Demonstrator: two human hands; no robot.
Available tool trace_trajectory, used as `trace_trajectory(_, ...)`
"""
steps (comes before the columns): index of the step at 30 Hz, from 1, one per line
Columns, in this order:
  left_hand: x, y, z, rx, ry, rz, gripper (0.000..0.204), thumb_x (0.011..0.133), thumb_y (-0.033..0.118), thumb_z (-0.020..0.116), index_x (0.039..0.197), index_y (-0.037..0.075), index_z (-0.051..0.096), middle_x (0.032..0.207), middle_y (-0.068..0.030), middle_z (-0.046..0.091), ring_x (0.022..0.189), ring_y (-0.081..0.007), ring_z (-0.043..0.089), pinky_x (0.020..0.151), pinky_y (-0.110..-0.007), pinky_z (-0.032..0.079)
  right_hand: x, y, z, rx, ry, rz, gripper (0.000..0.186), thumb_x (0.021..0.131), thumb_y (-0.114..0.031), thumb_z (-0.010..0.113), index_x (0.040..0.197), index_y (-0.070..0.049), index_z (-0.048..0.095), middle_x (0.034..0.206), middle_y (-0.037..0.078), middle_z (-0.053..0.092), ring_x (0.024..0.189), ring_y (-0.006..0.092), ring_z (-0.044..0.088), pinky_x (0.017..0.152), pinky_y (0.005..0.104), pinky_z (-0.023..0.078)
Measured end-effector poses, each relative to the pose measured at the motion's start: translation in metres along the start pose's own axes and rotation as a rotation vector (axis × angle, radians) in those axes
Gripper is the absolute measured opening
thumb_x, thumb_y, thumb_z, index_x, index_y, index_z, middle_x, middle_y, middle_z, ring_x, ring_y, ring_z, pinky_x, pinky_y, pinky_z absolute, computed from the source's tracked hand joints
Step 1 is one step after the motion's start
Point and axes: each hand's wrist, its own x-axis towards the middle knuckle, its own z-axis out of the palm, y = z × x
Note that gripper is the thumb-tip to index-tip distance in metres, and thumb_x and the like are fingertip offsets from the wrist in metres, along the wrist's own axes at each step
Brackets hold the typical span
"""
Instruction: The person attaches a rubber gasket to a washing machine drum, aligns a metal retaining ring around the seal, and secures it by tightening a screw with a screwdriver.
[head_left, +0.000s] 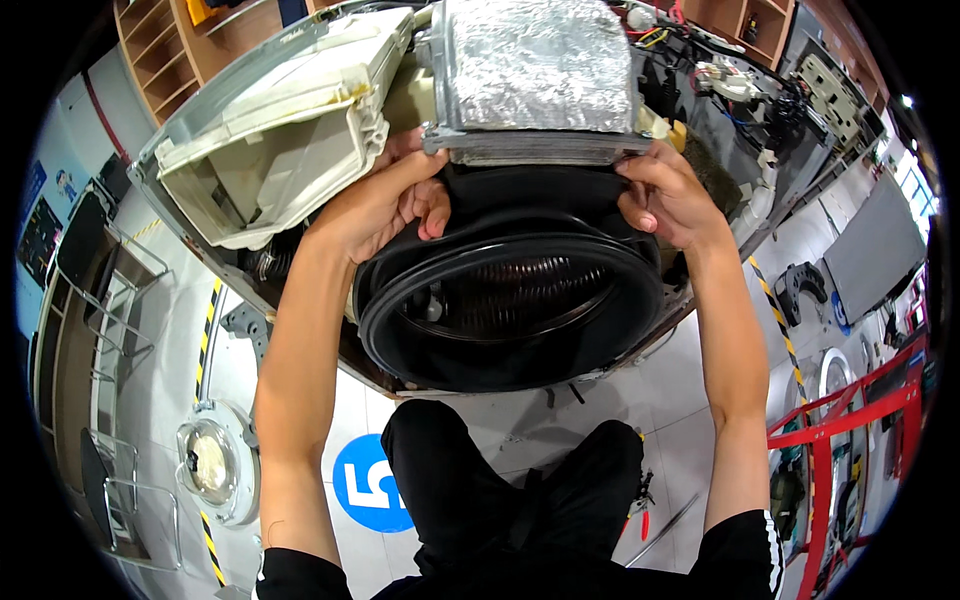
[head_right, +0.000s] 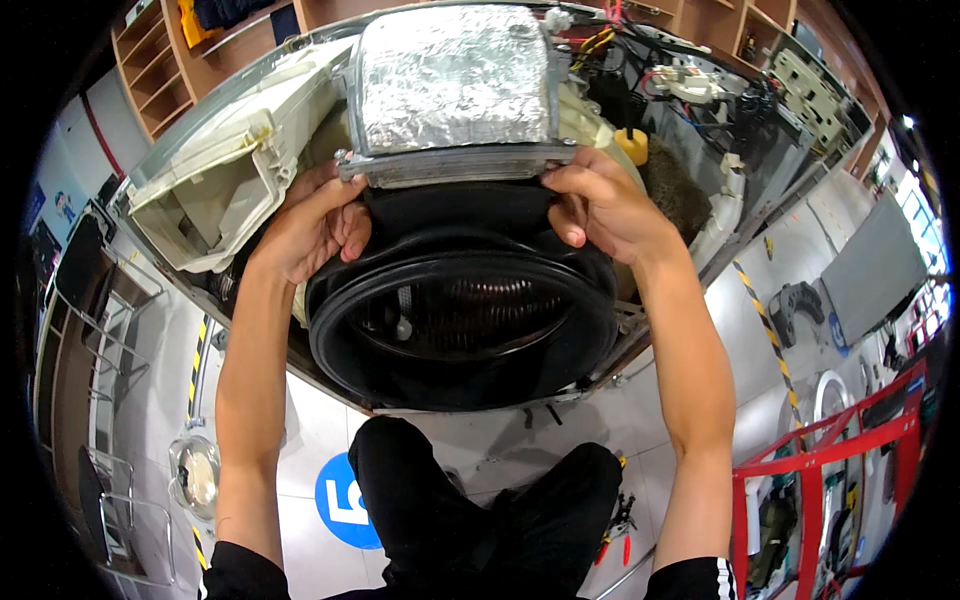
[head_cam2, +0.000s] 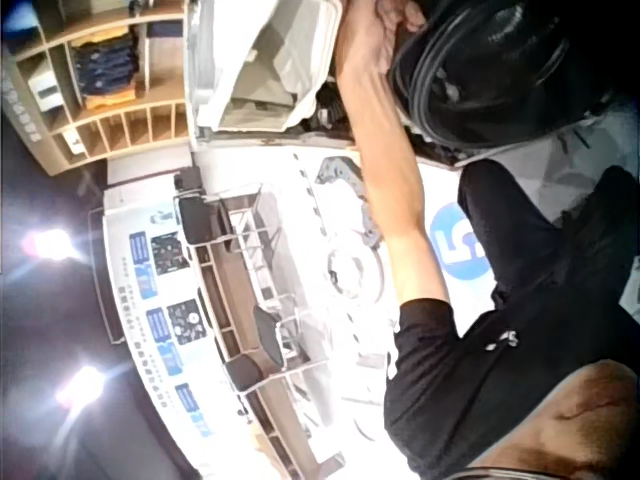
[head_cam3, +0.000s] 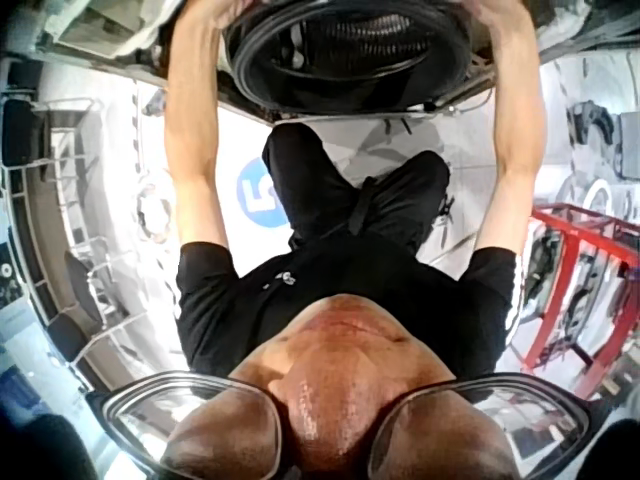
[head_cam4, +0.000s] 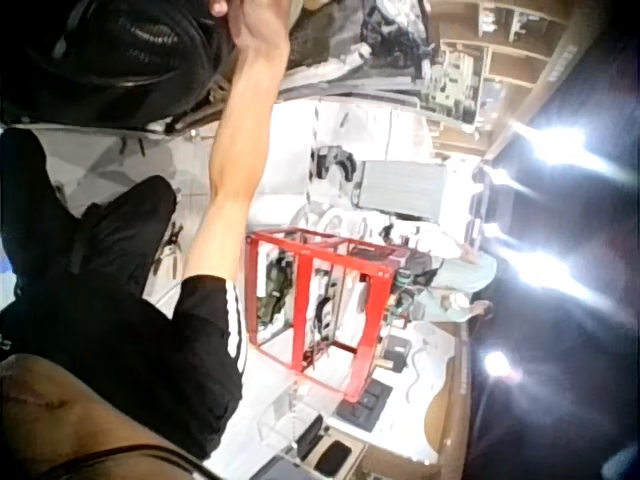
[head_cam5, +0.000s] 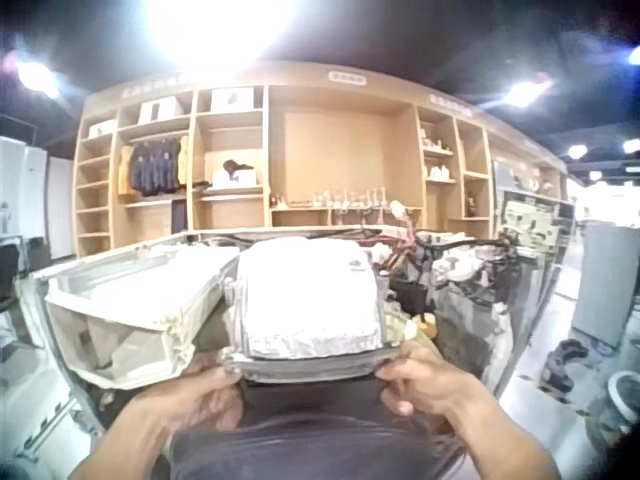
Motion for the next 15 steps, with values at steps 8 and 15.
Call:
trace_trajectory(8, -0.003, 0.007, 0.011, 0.175, 0.102, -0.023, 0.025, 0.091, 0.017, 0.062, 0.105, 0.002, 0.047, 0.072, -0.0065, 0.055, 0.061, -0.0172, 0.061, 0.054, -0.027, 0.049, -0.008, -0.011, 0.018, -0.091, -0.088, -0.008, 0.024, 0.084, -0.004, 0.061, 0.104, 0.007, 0.054, 0.08, 0.004, 0.055, 0.041, 0.0069, 0.035, 0.04, 0.0209, 0.032)
trace_trajectory(15, -0.003, 0.008, 0.03, 0.432, 0.145, 0.001, 0.034, 0.085, 0.014, 0.061, 0.11, -0.005, 0.048, 0.067, -0.0046, 0.053, 0.051, -0.0112, 0.052, 0.047, -0.027, 0.044, -0.004, -0.014, 0.027, -0.284, 0.103, 0.17, 0.022, 0.084, -0.006, 0.067, 0.101, 0.005, 0.06, 0.077, 0.001, 0.056, 0.041, 0.003, 0.035, 0.036, 0.0191, 0.026)
